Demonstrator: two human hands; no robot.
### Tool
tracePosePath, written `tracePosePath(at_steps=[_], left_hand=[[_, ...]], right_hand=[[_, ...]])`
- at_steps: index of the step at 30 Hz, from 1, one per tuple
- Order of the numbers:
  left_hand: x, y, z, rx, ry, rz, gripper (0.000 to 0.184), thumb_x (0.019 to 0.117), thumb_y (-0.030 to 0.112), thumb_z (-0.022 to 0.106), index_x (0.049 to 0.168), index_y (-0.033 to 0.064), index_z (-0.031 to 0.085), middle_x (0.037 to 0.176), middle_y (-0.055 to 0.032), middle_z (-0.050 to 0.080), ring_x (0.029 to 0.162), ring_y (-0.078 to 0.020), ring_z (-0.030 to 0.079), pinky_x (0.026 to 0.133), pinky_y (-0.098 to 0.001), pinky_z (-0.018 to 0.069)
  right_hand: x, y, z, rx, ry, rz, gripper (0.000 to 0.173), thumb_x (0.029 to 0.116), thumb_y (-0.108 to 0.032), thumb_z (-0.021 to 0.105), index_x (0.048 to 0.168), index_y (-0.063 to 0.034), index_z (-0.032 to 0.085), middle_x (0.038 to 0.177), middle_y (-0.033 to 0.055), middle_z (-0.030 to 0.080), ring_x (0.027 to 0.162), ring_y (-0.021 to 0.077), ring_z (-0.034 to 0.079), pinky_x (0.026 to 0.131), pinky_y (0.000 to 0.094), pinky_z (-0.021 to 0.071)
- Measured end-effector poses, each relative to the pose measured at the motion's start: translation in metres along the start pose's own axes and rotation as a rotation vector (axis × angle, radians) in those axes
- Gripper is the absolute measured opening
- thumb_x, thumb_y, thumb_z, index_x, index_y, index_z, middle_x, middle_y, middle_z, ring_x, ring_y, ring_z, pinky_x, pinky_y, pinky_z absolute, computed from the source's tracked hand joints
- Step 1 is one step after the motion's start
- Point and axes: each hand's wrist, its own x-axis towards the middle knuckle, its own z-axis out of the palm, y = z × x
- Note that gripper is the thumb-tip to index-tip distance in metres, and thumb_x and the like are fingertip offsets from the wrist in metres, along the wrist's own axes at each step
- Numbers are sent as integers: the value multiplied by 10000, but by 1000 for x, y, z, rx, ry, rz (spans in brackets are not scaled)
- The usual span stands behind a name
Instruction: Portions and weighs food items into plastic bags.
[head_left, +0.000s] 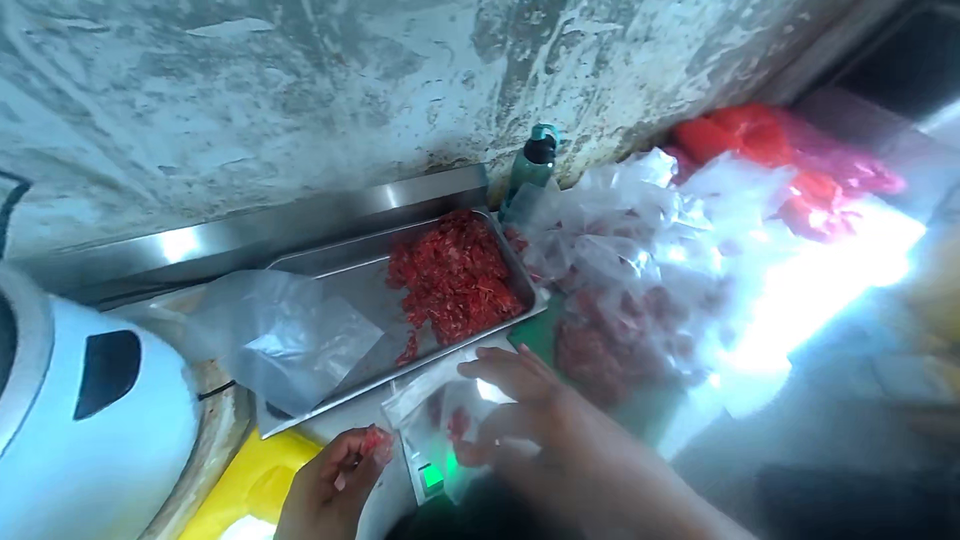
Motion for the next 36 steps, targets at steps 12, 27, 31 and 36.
tracePosePath(at_steps=[12, 27, 31, 36], left_hand=[[-1, 9, 12, -50, -53, 29, 76, 987, 51, 623, 1030, 12, 671, 1006, -76, 757, 862, -168, 744, 782, -352, 637], [-7, 75, 31, 213, -246, 304, 101, 944, 90, 691, 1014, 31, 734, 954, -33, 725, 829, -84, 700, 748, -285, 627], [3, 78, 27, 198, -94, 276, 246, 954, 82, 667, 1185, 5, 695, 1084, -57, 732, 893, -137, 727, 774, -314, 646], [9, 85, 31, 242, -121, 362, 167, 977, 93, 639, 1106, 34, 727, 1052, -35, 727, 870, -97, 716, 753, -272, 640]], right_hand=[[10, 17, 24, -72, -43, 26, 168, 1004, -208, 578, 1034, -194, 743, 1571, 18, 468, 1531, 250, 301, 1235, 612, 229], [5, 4, 39, 351, -25, -3, 374, 966, -116, 659, 1339, -89, 643, 1156, 60, 716, 1005, 136, 691, 899, 351, 589], [20, 6, 7, 325, 114, 164, 226, 1042, -190, 545, 1126, -88, 728, 944, 15, 724, 840, 80, 680, 788, 291, 586], [40, 2, -2, 288, -115, 87, 449, 992, -242, 658, 1431, -167, 599, 1279, 52, 665, 1050, 156, 668, 905, 363, 578]])
